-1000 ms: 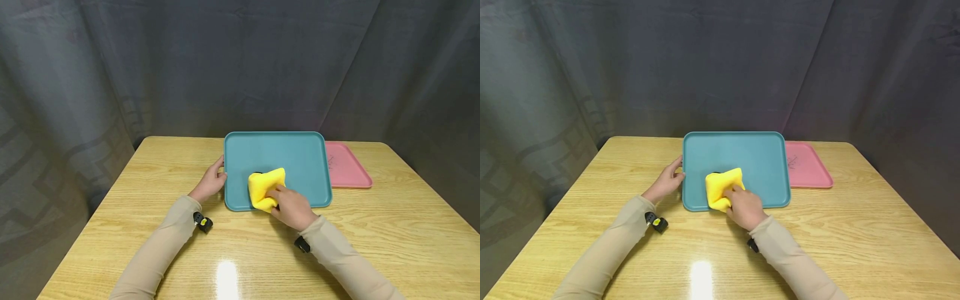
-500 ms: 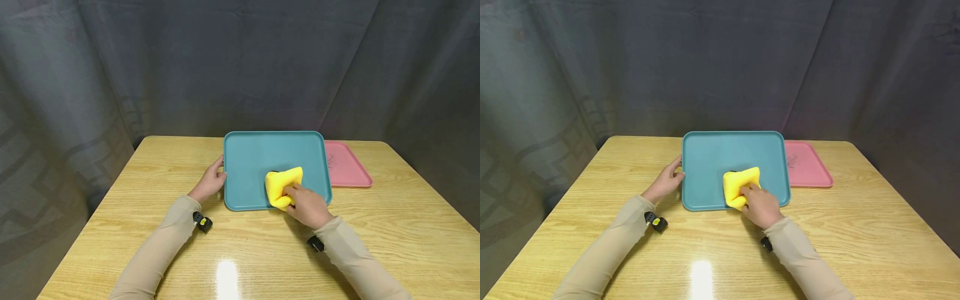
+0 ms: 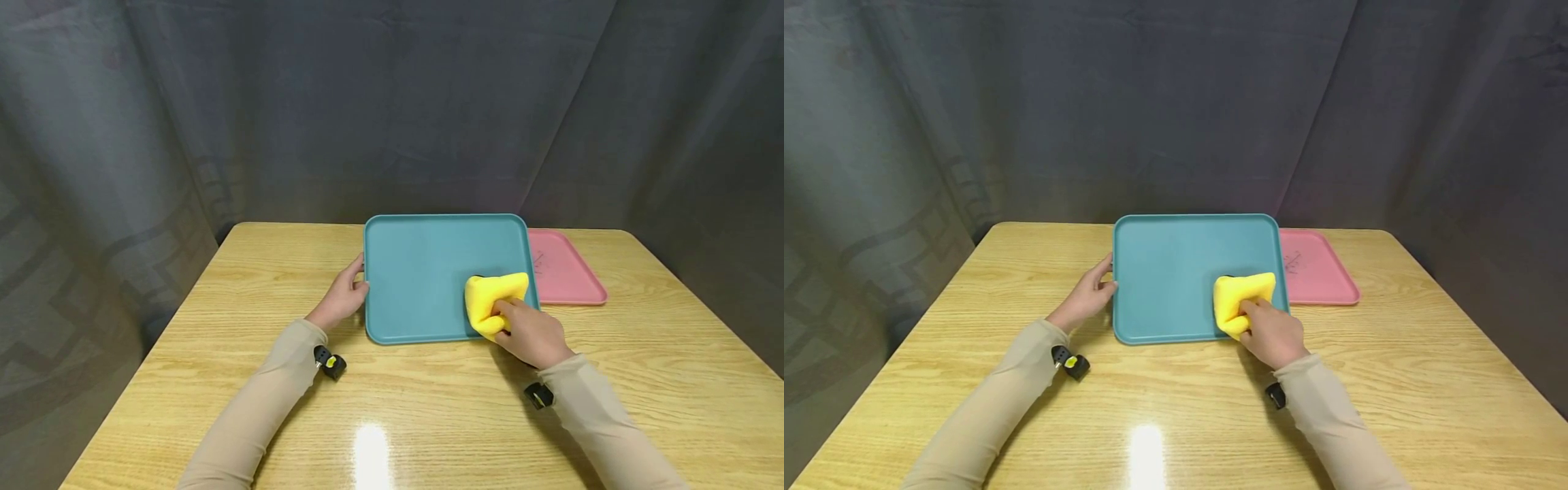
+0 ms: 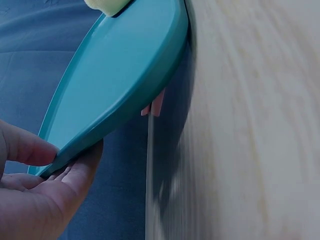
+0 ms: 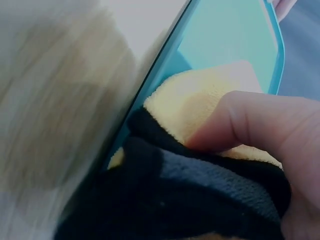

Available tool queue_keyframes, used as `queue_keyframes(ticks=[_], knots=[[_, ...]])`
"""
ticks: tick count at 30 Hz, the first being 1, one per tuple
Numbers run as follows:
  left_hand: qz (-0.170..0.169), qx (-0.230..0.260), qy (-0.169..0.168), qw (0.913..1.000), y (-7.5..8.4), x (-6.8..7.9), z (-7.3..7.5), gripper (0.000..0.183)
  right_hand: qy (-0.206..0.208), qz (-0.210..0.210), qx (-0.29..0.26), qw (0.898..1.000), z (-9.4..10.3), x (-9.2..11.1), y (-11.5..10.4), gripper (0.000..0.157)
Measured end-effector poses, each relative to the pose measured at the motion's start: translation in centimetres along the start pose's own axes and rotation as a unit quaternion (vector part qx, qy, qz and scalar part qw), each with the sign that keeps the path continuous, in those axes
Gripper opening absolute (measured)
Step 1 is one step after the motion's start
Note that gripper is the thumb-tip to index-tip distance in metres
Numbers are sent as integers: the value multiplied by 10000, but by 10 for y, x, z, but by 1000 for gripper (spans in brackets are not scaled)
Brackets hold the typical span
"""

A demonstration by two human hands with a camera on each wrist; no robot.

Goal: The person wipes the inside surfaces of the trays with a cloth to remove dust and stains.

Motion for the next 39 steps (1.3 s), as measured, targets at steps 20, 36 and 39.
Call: queue_keyframes(ticks=[20,36,39], knots=[[-49,-108,88,9999,-1,0,5,63,-65,-339,-151,9993,-1,1,25,21],[47,-583,660,9961,-3,20,63,58,1086,-571,-1421,9822,34,29,53,32],[225,-666,822,9941,-9,22,83,57,1291,-870,-1580,9751,41,38,76,32]])
Point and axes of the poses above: each hand's wrist, its own x-axis away from the middle knuckle, its own z-axis out of the back of the hand, y = z × x, the point moved 10 cm from there along -x, towards the middle knuckle, and after that the axes turned 11 degrees about x, right-handed, at the moved point
